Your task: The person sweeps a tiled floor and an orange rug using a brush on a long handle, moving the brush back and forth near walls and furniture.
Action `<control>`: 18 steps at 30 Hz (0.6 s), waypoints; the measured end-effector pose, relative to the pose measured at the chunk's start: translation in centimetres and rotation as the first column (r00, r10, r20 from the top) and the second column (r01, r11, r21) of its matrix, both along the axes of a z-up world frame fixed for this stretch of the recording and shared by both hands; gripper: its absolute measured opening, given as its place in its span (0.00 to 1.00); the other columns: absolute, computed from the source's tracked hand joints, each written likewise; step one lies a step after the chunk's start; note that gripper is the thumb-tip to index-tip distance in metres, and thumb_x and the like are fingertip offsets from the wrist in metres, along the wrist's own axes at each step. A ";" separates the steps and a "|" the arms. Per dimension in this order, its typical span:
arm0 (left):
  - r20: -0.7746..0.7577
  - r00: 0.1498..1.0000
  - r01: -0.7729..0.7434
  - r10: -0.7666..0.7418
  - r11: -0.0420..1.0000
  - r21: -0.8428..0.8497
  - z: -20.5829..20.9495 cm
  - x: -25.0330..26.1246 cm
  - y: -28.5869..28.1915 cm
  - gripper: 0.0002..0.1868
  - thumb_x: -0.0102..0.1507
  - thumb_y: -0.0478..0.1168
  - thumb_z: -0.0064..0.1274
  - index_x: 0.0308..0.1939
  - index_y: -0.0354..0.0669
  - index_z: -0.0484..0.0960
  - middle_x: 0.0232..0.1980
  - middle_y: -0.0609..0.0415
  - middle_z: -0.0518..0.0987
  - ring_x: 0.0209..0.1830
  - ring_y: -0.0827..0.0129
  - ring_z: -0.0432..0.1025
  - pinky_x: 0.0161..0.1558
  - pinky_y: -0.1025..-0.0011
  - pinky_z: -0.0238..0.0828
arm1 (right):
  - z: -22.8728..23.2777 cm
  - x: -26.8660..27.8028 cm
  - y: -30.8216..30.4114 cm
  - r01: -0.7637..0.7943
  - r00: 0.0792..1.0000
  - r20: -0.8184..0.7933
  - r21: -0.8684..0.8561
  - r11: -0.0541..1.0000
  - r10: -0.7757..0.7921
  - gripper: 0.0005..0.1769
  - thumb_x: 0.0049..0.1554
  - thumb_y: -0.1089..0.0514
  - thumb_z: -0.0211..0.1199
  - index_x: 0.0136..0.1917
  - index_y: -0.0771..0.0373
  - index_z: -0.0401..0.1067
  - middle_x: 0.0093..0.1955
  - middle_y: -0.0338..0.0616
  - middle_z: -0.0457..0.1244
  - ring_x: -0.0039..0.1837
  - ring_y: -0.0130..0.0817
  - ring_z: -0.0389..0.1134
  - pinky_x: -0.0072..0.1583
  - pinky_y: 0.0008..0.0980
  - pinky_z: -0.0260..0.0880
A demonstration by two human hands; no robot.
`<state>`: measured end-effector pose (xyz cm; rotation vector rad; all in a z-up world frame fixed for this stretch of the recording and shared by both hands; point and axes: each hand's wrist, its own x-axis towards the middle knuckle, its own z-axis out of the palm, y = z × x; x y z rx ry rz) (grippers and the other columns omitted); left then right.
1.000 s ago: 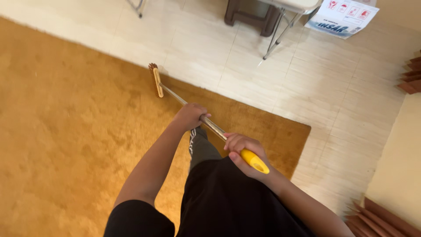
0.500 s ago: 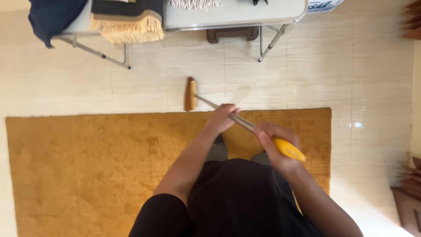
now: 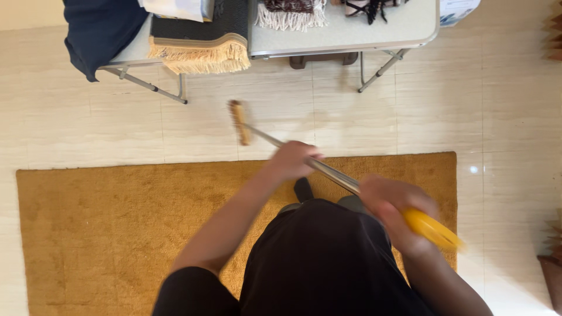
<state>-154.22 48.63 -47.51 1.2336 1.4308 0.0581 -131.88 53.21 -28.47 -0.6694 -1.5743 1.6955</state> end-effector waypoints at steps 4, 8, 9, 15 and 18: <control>-0.348 0.921 0.183 -0.175 0.983 -0.010 -3.3 -7.4 -1.9 0.15 0.66 0.52 0.54 0.34 0.47 0.84 0.32 0.55 0.77 0.31 0.71 0.70 0.36 0.71 0.76 | -7.8 -4.2 -1.9 -0.087 0.993 -0.088 -0.062 0.994 0.081 0.06 0.65 0.68 0.56 0.46 0.61 0.68 0.45 0.46 0.66 0.50 0.40 0.69 0.60 0.45 0.73; -0.394 0.913 0.085 -0.106 0.994 -0.069 -7.0 -10.8 -4.2 0.24 0.70 0.57 0.52 0.30 0.43 0.85 0.32 0.52 0.77 0.34 0.67 0.70 0.42 0.66 0.71 | -11.4 -8.2 -3.6 -0.114 0.987 -0.117 -0.029 0.993 0.110 0.05 0.63 0.68 0.59 0.46 0.63 0.67 0.43 0.45 0.67 0.47 0.35 0.70 0.66 0.47 0.71; -0.389 0.914 0.094 -0.115 0.993 -0.070 -7.8 -10.3 -4.6 0.24 0.70 0.57 0.52 0.30 0.43 0.85 0.32 0.52 0.77 0.34 0.67 0.70 0.42 0.66 0.71 | -11.4 -8.6 -3.7 -0.147 0.985 -0.091 0.017 0.989 0.148 0.06 0.63 0.69 0.59 0.43 0.64 0.67 0.41 0.45 0.65 0.45 0.36 0.69 0.64 0.47 0.72; 0.025 0.945 -0.316 0.327 0.929 -0.195 -7.0 -3.5 -3.5 0.17 0.68 0.51 0.51 0.38 0.42 0.83 0.38 0.51 0.79 0.41 0.64 0.74 0.51 0.65 0.77 | -5.2 -8.5 -2.2 -0.234 0.942 0.258 0.055 0.971 0.212 0.19 0.54 0.69 0.63 0.29 0.58 0.58 0.27 0.35 0.55 0.29 0.31 0.55 0.34 0.33 0.55; 0.142 0.952 -0.264 0.273 0.961 -0.080 -5.0 0.3 -1.0 0.16 0.68 0.52 0.50 0.41 0.43 0.84 0.42 0.52 0.80 0.46 0.66 0.73 0.56 0.64 0.73 | 0.3 -7.0 -0.5 -0.165 0.913 0.394 0.111 0.980 0.109 0.17 0.54 0.69 0.63 0.30 0.59 0.59 0.28 0.39 0.56 0.30 0.33 0.57 0.35 0.35 0.56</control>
